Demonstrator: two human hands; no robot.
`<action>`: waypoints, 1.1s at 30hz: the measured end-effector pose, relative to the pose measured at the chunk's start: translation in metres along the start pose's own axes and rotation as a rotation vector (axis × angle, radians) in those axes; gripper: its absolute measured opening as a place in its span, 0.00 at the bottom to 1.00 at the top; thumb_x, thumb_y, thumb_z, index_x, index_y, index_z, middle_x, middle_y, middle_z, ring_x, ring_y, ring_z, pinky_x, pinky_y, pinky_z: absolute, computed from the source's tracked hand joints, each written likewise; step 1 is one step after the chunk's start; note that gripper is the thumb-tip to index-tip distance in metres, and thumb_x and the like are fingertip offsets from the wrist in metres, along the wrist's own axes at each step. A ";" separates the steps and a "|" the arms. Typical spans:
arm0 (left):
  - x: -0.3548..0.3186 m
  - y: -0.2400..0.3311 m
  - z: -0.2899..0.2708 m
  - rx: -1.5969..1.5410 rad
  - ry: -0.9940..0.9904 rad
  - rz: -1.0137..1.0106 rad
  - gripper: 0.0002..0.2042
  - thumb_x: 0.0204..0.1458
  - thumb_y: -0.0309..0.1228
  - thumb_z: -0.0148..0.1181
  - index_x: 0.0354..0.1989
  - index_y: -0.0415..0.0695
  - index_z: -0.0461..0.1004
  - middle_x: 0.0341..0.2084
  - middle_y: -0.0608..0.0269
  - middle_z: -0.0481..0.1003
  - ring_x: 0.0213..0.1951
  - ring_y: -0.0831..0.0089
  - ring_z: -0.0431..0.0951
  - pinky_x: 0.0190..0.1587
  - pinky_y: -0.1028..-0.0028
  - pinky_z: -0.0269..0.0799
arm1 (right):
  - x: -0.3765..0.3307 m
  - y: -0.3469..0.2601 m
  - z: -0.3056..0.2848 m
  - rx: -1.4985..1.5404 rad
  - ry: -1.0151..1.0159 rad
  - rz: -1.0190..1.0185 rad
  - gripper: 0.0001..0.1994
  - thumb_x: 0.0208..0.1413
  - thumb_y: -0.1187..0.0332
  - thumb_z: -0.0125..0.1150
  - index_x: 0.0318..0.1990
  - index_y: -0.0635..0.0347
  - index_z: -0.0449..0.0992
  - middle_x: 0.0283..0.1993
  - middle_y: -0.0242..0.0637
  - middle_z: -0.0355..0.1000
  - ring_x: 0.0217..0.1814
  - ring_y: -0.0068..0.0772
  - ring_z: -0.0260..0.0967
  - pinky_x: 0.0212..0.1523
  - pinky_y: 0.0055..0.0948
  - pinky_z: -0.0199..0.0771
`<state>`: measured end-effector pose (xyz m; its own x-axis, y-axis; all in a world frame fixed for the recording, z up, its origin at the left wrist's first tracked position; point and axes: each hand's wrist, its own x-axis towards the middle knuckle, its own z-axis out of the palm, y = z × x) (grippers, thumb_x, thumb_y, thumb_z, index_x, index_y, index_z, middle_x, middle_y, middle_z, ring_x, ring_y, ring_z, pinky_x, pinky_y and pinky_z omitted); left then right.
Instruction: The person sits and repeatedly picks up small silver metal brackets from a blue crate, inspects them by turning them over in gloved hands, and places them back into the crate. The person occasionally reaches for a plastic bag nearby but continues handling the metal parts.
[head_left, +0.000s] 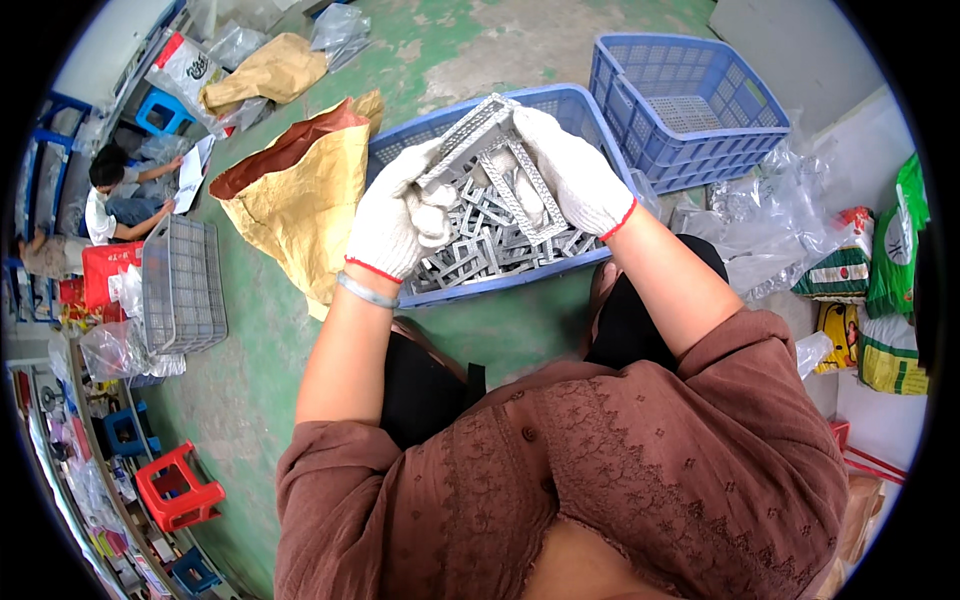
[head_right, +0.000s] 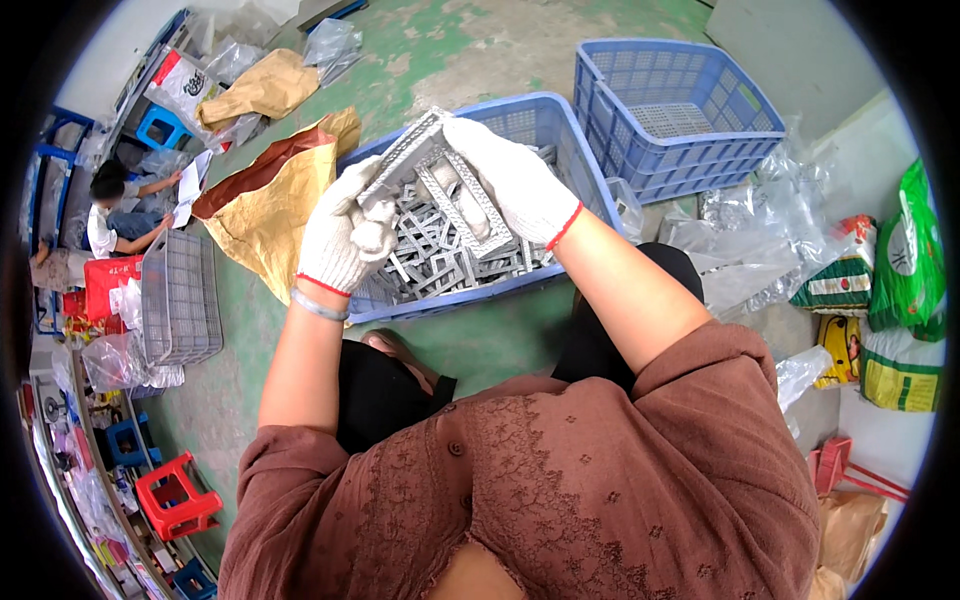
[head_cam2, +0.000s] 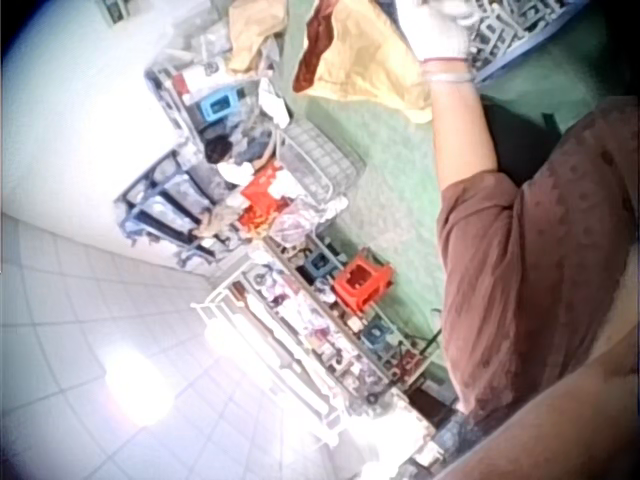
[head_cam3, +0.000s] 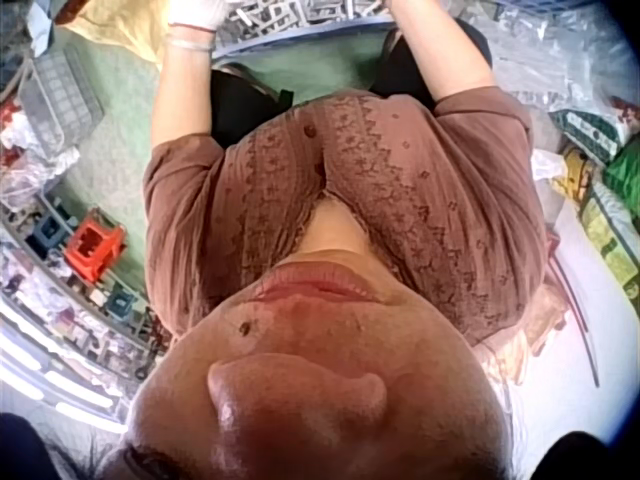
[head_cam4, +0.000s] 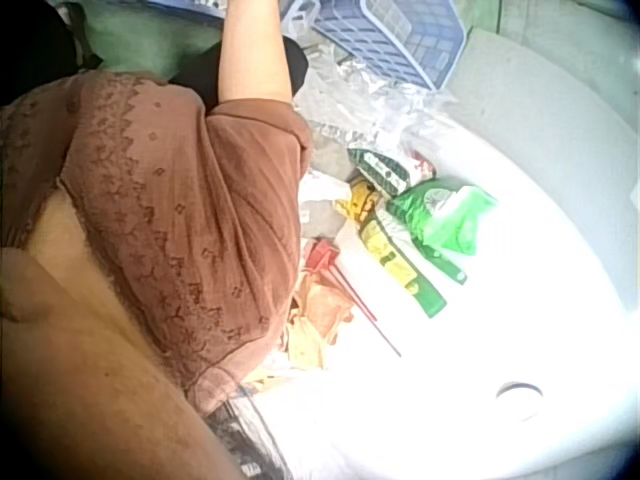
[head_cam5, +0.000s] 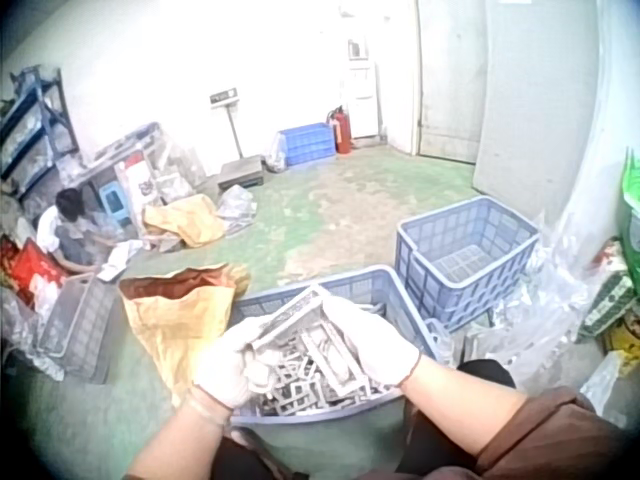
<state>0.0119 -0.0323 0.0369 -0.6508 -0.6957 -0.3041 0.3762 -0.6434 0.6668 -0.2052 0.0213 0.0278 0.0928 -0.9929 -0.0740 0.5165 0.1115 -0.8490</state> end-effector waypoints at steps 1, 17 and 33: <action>0.001 -0.002 -0.003 -0.028 -0.004 0.021 0.11 0.63 0.39 0.54 0.47 0.48 0.74 0.23 0.64 0.72 0.13 0.82 0.62 0.11 0.81 0.52 | -0.004 -0.004 -0.004 -0.047 -0.025 0.018 0.21 0.66 0.57 0.55 0.61 0.58 0.69 0.40 0.34 0.75 0.24 0.16 0.67 0.19 0.18 0.67; 0.001 -0.009 -0.001 -0.026 -0.070 0.016 0.08 0.64 0.39 0.53 0.43 0.51 0.73 0.22 0.71 0.70 0.16 0.80 0.68 0.13 0.78 0.65 | -0.008 -0.019 -0.011 -0.396 -0.041 -0.100 0.26 0.59 0.67 0.61 0.65 0.59 0.65 0.37 0.34 0.77 0.17 0.14 0.61 0.16 0.16 0.60; 0.002 -0.010 -0.003 -0.096 -0.017 -0.099 0.12 0.66 0.42 0.48 0.51 0.52 0.69 0.23 0.66 0.70 0.15 0.78 0.65 0.12 0.79 0.62 | -0.010 -0.020 -0.002 -0.509 0.100 -0.065 0.14 0.61 0.64 0.57 0.51 0.60 0.76 0.29 0.29 0.72 0.17 0.14 0.58 0.17 0.19 0.59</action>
<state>0.0093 -0.0281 0.0274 -0.6986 -0.6225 -0.3528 0.3707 -0.7367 0.5656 -0.2184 0.0293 0.0444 -0.0200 -0.9990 -0.0410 0.0369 0.0403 -0.9985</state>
